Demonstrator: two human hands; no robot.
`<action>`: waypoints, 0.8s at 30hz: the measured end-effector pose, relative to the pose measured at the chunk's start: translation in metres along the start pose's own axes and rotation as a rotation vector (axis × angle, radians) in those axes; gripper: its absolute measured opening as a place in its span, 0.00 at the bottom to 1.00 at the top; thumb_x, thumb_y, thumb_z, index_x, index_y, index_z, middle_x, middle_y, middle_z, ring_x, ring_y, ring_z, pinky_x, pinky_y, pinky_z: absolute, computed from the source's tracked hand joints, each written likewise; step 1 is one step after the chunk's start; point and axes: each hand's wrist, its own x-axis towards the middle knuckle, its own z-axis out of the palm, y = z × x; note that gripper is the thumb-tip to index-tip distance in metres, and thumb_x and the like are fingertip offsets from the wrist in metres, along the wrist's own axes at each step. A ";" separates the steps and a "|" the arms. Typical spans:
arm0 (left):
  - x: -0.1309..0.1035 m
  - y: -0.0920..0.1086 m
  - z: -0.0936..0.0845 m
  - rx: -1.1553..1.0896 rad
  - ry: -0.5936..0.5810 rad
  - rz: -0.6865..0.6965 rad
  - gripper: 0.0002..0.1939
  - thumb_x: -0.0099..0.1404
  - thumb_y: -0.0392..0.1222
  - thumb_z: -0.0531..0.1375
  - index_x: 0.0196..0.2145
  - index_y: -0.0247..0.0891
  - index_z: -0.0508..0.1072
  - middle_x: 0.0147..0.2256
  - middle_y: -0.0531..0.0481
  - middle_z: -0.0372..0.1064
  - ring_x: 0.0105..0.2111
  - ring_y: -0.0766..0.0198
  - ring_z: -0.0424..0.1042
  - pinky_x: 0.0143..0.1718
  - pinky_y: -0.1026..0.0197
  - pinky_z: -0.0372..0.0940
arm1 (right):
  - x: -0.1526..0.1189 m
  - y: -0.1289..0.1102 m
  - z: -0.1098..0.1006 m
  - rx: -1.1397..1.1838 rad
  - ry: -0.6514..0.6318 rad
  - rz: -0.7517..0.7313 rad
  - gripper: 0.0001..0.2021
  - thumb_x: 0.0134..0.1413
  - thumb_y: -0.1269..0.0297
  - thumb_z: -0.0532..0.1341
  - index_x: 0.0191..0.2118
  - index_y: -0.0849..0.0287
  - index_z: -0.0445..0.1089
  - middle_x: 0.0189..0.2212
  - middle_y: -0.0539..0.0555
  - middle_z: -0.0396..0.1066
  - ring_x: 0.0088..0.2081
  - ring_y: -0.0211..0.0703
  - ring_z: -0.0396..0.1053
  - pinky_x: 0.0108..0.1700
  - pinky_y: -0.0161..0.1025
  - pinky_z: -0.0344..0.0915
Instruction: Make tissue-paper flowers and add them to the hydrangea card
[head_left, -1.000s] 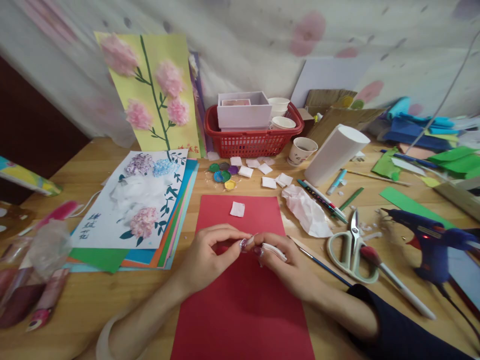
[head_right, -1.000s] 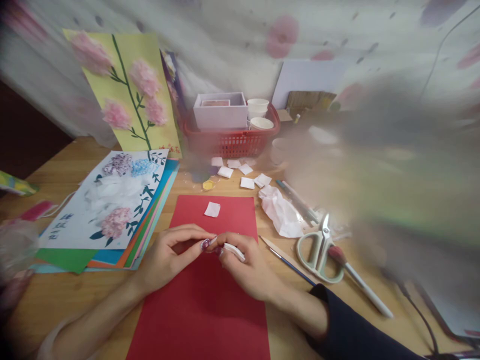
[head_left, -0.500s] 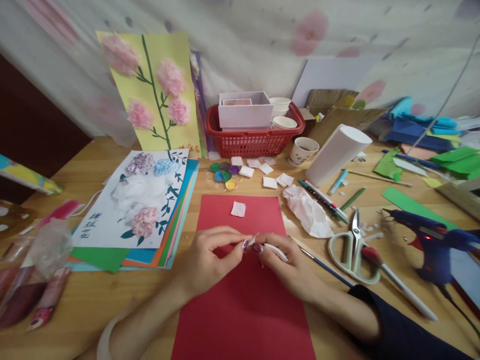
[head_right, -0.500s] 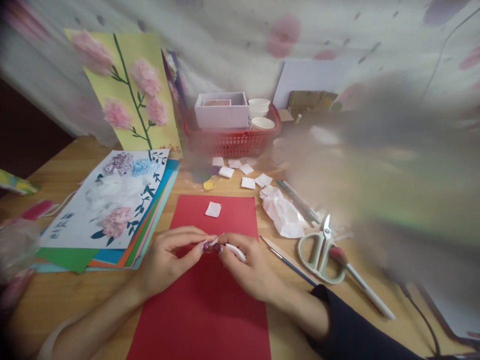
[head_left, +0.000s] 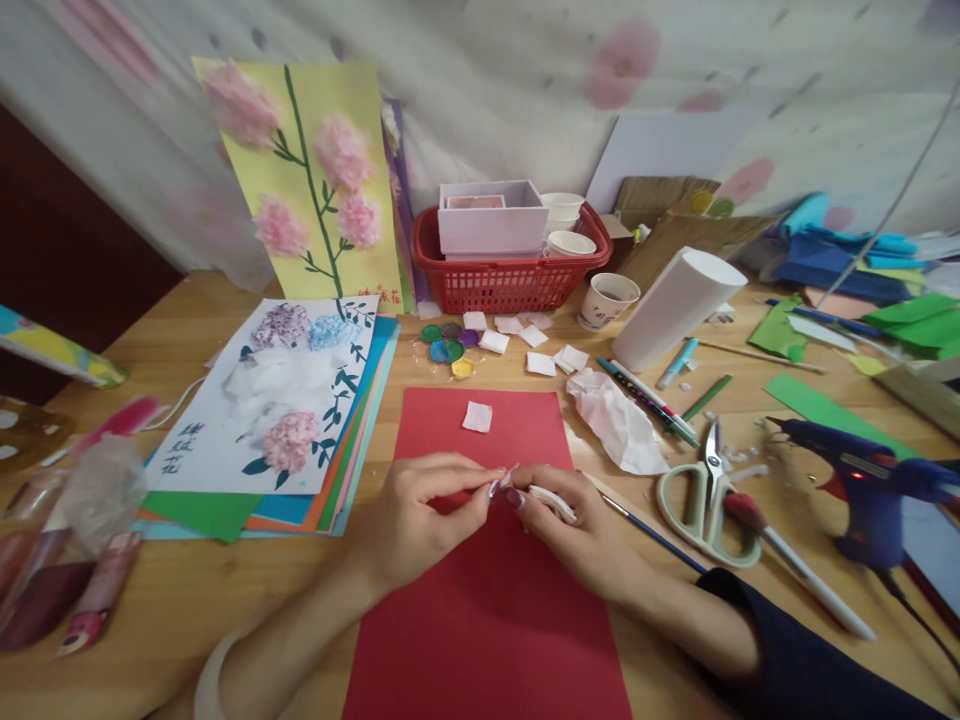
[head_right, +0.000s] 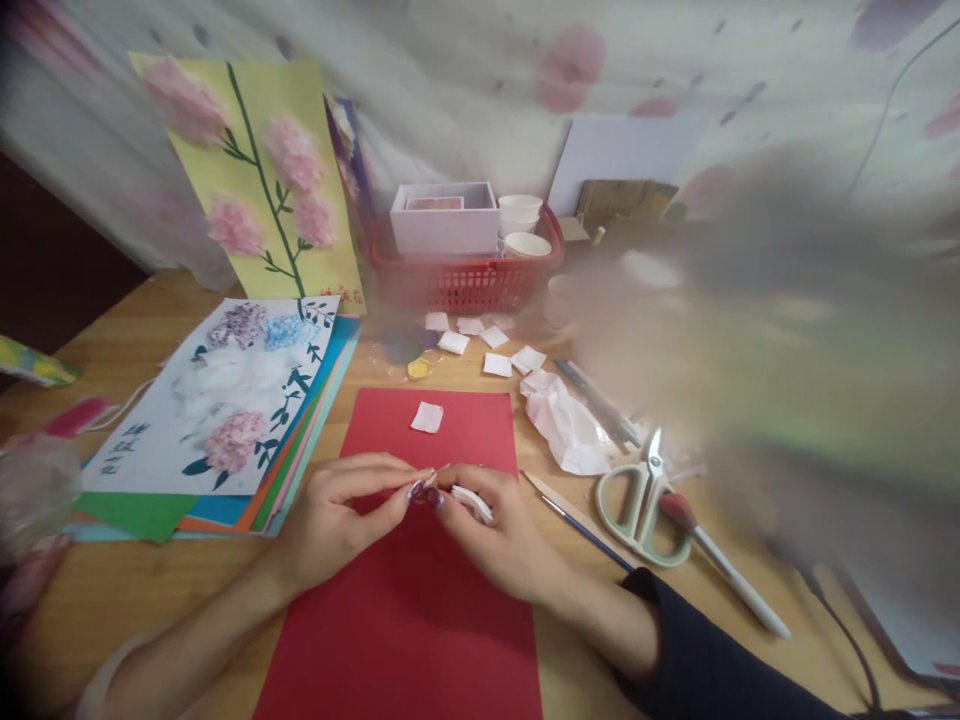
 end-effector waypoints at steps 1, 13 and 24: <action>0.000 0.000 0.000 0.002 -0.003 0.008 0.09 0.61 0.32 0.60 0.36 0.37 0.81 0.34 0.48 0.80 0.33 0.64 0.78 0.35 0.67 0.73 | 0.000 0.000 0.000 0.001 0.003 0.001 0.12 0.61 0.58 0.57 0.35 0.59 0.74 0.23 0.49 0.67 0.26 0.38 0.64 0.30 0.32 0.62; -0.002 -0.003 0.002 0.044 0.016 0.070 0.10 0.61 0.30 0.61 0.38 0.37 0.81 0.35 0.48 0.80 0.34 0.65 0.78 0.38 0.67 0.73 | 0.000 -0.003 -0.002 -0.003 0.003 -0.012 0.13 0.61 0.60 0.56 0.34 0.60 0.75 0.22 0.49 0.67 0.26 0.37 0.64 0.31 0.33 0.62; -0.002 -0.004 0.003 0.070 0.033 0.124 0.11 0.61 0.31 0.61 0.40 0.38 0.80 0.36 0.48 0.80 0.34 0.64 0.78 0.39 0.65 0.74 | -0.001 -0.001 -0.002 -0.014 -0.002 0.019 0.14 0.62 0.58 0.56 0.37 0.60 0.76 0.24 0.50 0.69 0.25 0.37 0.62 0.28 0.32 0.60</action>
